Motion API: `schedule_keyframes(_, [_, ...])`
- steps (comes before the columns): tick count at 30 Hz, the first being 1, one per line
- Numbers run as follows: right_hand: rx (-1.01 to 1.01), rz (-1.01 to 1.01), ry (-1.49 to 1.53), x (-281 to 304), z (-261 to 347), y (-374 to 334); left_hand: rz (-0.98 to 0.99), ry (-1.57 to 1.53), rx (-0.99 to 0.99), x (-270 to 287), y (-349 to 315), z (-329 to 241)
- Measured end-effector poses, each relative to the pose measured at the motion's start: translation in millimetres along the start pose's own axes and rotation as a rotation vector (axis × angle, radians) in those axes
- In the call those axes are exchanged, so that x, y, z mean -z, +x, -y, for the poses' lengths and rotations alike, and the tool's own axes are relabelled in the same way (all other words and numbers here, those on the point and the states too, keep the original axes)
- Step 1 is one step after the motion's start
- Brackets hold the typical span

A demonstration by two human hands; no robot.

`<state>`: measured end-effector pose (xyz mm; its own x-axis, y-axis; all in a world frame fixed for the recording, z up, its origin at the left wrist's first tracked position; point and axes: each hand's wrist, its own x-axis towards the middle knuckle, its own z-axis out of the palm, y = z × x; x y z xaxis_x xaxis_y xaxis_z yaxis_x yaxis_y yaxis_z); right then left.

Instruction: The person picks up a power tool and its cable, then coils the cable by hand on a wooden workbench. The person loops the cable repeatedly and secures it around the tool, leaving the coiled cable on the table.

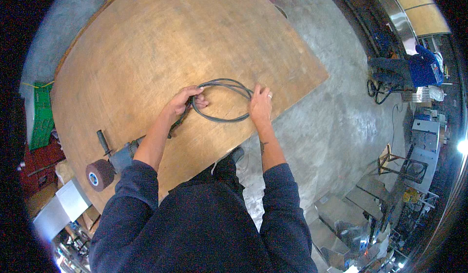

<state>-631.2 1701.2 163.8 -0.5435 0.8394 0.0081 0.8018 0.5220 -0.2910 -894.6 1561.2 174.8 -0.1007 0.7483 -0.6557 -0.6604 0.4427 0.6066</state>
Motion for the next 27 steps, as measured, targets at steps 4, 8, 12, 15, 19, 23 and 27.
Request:
schedule_keyframes(4, [-0.036,0.111,-0.048,-12.8,-14.3,-7.0,0.1,0.15,0.008,22.3,13.2,7.1])
schedule_keyframes(8, [-0.022,0.212,0.034,-6.3,-39.9,-9.4,0.222,0.333,0.068,19.0,11.3,-13.0])
schedule_keyframes(12, [0.066,0.1,0.253,-11.4,-45.8,-7.2,0.223,0.377,-0.014,21.4,25.0,7.1])
schedule_keyframes(15, [0.006,0.127,0.234,-20.1,-28.5,-9.6,0.122,0.444,-0.02,5.7,28.5,20.4])
schedule_keyframes(19, [0.05,0.085,0.181,-22.7,-6.0,-3.6,0.101,0.32,0.05,-7.1,16.8,13.7])
schedule_keyframes(23, [0.133,0.086,0.196,-18.4,12.9,5.7,0.035,0.416,0.002,-22.1,7.8,5.3])
schedule_keyframes(27, [0.15,0.108,0.072,-27.6,15.2,16.2,0.098,0.313,-0.01,-8.2,19.8,10.3])
